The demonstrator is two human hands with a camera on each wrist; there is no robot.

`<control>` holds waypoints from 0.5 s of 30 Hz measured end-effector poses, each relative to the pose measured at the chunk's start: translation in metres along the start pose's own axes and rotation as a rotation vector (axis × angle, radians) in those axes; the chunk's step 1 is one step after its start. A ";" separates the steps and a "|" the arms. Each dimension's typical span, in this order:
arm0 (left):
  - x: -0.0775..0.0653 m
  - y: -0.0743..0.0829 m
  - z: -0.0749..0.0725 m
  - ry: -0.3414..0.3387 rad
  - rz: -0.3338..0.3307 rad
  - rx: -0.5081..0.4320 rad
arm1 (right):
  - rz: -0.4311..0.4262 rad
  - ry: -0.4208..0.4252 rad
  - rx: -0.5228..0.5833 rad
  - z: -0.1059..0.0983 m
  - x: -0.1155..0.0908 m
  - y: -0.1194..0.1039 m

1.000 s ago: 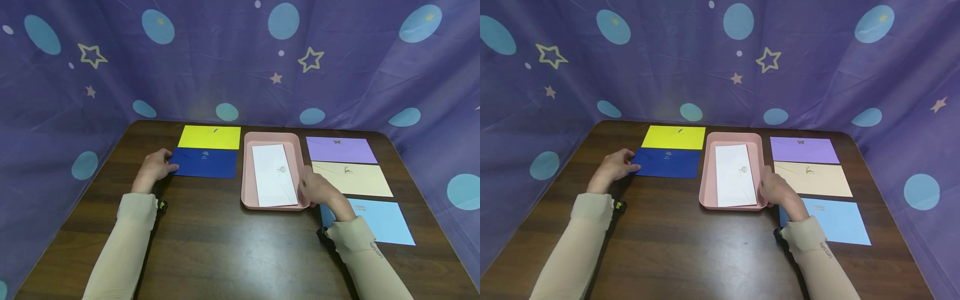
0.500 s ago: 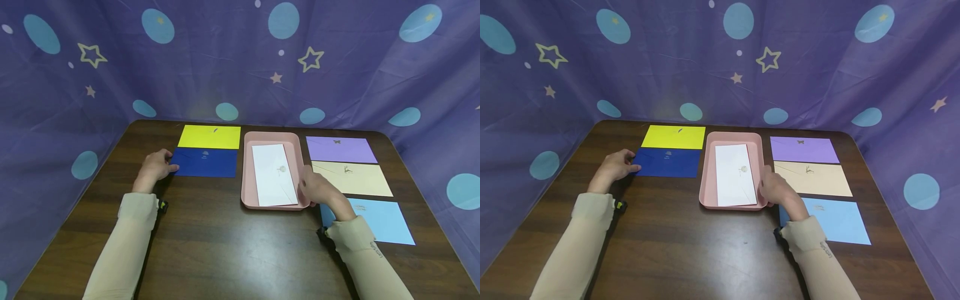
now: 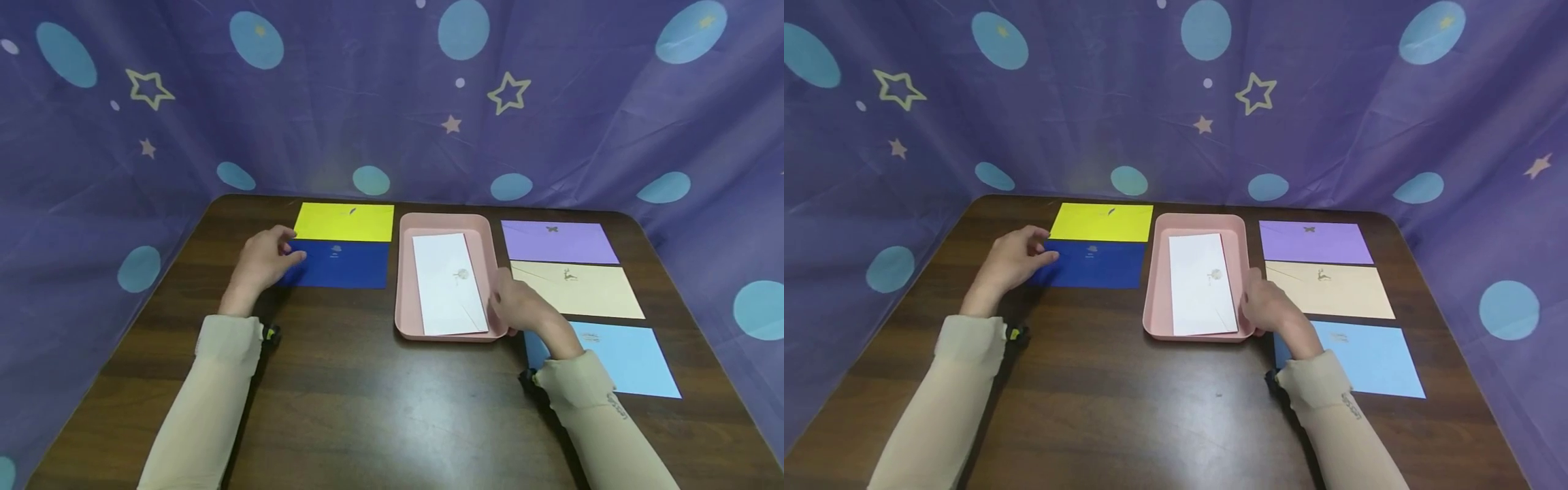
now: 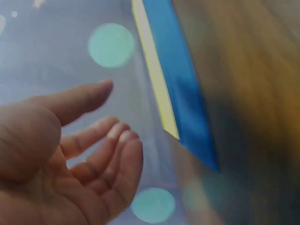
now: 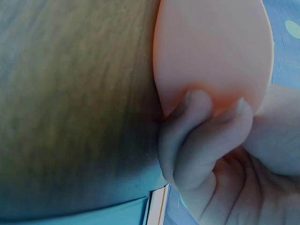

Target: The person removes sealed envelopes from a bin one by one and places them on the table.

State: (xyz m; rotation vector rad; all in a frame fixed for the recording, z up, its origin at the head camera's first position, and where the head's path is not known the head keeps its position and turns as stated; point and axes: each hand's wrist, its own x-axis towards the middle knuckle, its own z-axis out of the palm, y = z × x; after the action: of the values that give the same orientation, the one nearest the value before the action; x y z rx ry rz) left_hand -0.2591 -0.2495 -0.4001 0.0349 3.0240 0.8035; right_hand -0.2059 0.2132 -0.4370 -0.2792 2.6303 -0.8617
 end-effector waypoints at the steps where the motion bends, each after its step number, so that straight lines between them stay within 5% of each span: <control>1: 0.000 0.005 0.001 0.005 0.035 -0.008 | -0.001 0.002 -0.003 0.000 0.000 0.000; 7: 0.006 0.044 0.012 -0.010 0.212 -0.058 | -0.015 0.002 0.014 0.000 0.001 0.001; 15: 0.029 0.110 0.037 -0.143 0.380 -0.036 | -0.004 0.002 0.008 0.000 0.001 0.001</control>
State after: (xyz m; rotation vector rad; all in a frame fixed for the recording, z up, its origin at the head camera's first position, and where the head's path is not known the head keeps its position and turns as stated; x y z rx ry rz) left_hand -0.2855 -0.1347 -0.3775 0.6529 2.9023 0.8321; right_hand -0.2065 0.2140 -0.4378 -0.2823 2.6286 -0.8737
